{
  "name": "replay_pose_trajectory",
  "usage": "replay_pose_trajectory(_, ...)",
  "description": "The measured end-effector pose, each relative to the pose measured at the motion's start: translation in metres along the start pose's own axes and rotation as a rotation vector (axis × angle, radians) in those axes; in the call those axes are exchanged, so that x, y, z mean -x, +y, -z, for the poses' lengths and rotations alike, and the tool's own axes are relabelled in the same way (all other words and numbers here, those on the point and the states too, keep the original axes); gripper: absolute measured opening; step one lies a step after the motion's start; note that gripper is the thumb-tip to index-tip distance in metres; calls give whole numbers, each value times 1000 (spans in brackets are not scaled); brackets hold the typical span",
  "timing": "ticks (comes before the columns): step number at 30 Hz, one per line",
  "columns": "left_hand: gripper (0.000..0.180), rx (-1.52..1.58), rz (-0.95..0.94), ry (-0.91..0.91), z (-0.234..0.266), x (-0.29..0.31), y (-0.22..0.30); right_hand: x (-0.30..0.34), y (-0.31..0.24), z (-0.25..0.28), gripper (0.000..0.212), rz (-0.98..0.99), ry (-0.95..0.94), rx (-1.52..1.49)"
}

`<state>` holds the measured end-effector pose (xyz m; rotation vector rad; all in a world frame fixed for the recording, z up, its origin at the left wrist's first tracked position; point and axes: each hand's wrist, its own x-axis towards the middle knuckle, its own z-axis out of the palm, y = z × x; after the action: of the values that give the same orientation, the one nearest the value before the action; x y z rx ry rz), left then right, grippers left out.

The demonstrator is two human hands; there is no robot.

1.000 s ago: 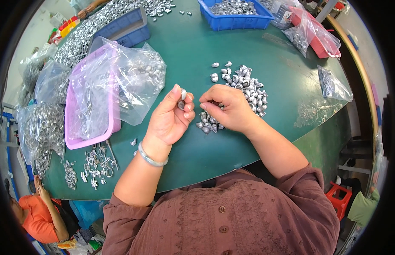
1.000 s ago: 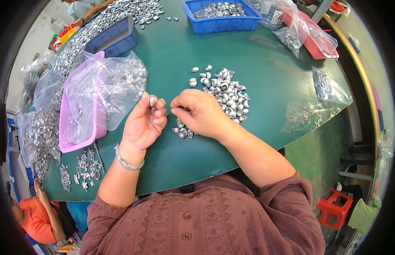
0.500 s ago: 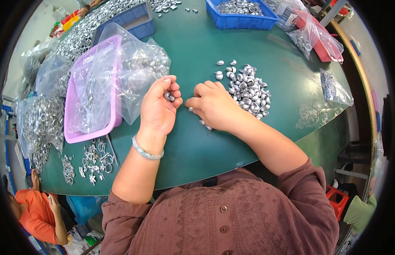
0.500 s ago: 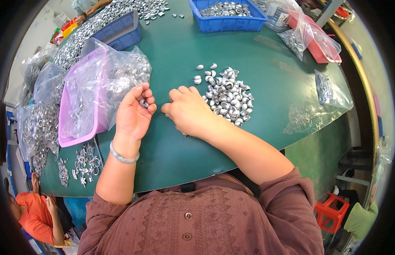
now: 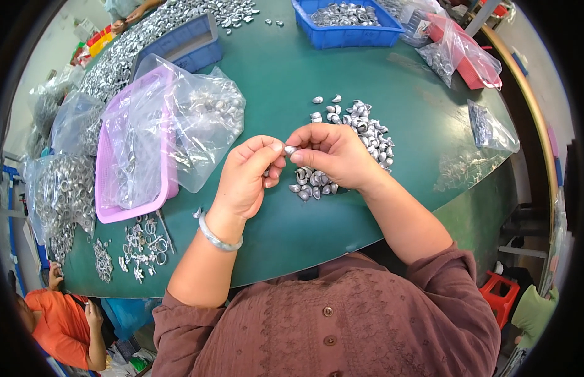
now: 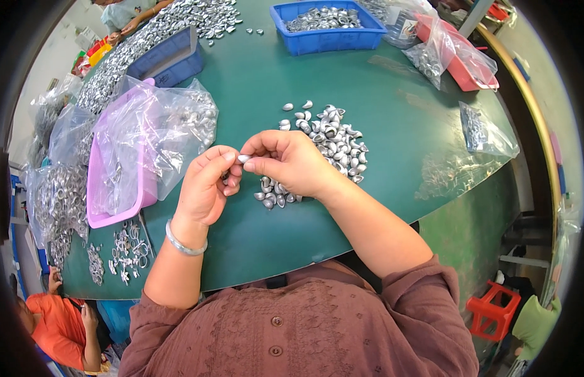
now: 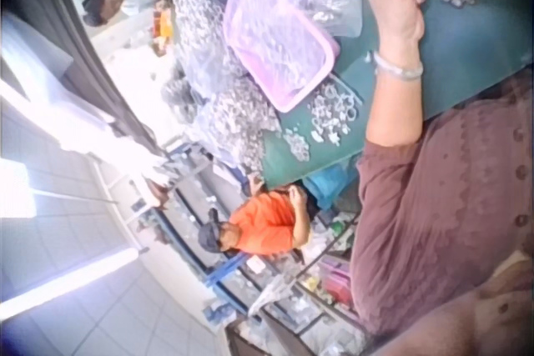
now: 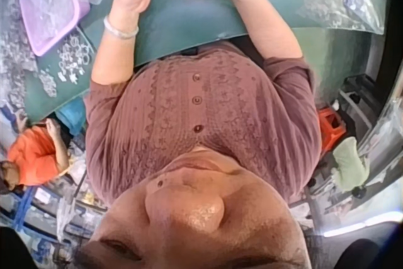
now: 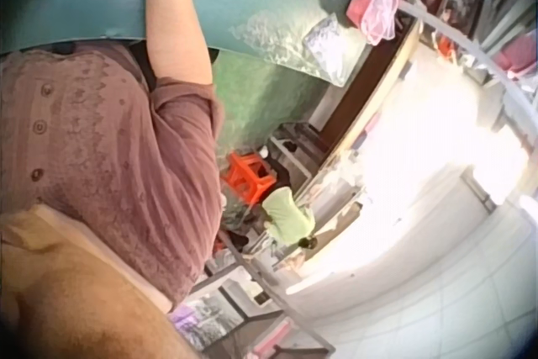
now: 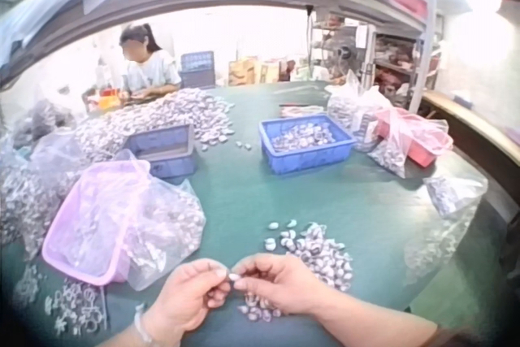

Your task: The person picks up and puts down small grey metal parts from a pile on the table, placing them into a pink plastic tray.

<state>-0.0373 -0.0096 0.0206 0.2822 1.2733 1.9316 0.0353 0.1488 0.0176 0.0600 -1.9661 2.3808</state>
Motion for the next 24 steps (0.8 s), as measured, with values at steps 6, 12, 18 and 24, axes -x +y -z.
replay_pose_trajectory(6,12,-81,-59,-14,-3,1,0,3,-4,0,13,-43,31,-14)
replay_pose_trajectory(12,10,-154,-109,-27,-3,2,-1,4,-3,0,11,-47,39,-45)
replay_pose_trajectory(18,8,-178,-161,-26,-5,3,-2,5,-3,1,11,-16,30,-16)
replay_pose_trajectory(24,10,-173,-230,-59,-6,4,-3,5,0,0,14,-9,31,-63)
